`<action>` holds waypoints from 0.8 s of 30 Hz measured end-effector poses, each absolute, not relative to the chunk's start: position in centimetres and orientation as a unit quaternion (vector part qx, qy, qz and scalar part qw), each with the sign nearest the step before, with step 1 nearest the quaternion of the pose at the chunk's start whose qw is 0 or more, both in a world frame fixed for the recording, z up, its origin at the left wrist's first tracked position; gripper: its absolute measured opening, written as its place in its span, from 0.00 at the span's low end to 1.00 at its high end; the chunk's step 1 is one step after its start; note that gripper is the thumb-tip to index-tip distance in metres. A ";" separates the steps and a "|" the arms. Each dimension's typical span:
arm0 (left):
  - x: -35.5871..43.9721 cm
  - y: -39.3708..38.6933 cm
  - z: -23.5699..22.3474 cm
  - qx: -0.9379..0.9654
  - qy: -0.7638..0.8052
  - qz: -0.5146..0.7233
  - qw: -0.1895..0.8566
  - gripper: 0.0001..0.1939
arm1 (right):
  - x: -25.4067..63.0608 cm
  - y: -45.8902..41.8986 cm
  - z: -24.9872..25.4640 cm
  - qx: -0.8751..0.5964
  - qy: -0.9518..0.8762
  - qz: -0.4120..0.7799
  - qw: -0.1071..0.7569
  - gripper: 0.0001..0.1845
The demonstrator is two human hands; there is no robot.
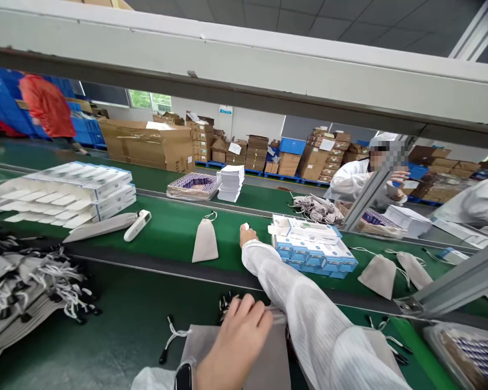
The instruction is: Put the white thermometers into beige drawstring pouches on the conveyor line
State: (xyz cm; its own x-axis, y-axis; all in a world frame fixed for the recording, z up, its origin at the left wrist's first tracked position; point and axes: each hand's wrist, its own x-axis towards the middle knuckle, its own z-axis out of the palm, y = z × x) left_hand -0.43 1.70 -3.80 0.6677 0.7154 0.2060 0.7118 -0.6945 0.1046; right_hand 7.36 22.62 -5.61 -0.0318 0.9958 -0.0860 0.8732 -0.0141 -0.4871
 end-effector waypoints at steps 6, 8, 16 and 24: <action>-1.4 2.6 -4.2 0.930 0.339 0.140 0.035 0.07 | 11.9 20.8 -3.7 -0.585 -0.677 0.380 0.235 0.29; -1.8 3.0 -3.5 0.917 0.350 0.146 0.126 0.07 | 13.9 18.8 -2.0 -0.491 -0.621 0.515 0.330 0.27; 1.1 4.3 1.1 0.871 0.353 0.141 0.312 0.08 | 17.7 11.4 1.9 -0.247 -0.351 0.669 0.606 0.12; 5.7 7.2 4.2 0.874 0.330 0.197 0.298 0.09 | 19.9 11.6 1.5 -0.124 -0.351 0.656 0.657 0.07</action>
State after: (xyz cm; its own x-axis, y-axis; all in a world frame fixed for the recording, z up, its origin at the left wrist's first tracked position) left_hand 5.74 7.25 4.24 0.7038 0.6949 0.1479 0.4599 -0.6043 0.6506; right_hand 19.90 11.62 1.49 -0.1063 0.9488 0.2974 -0.7743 0.1086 -0.6234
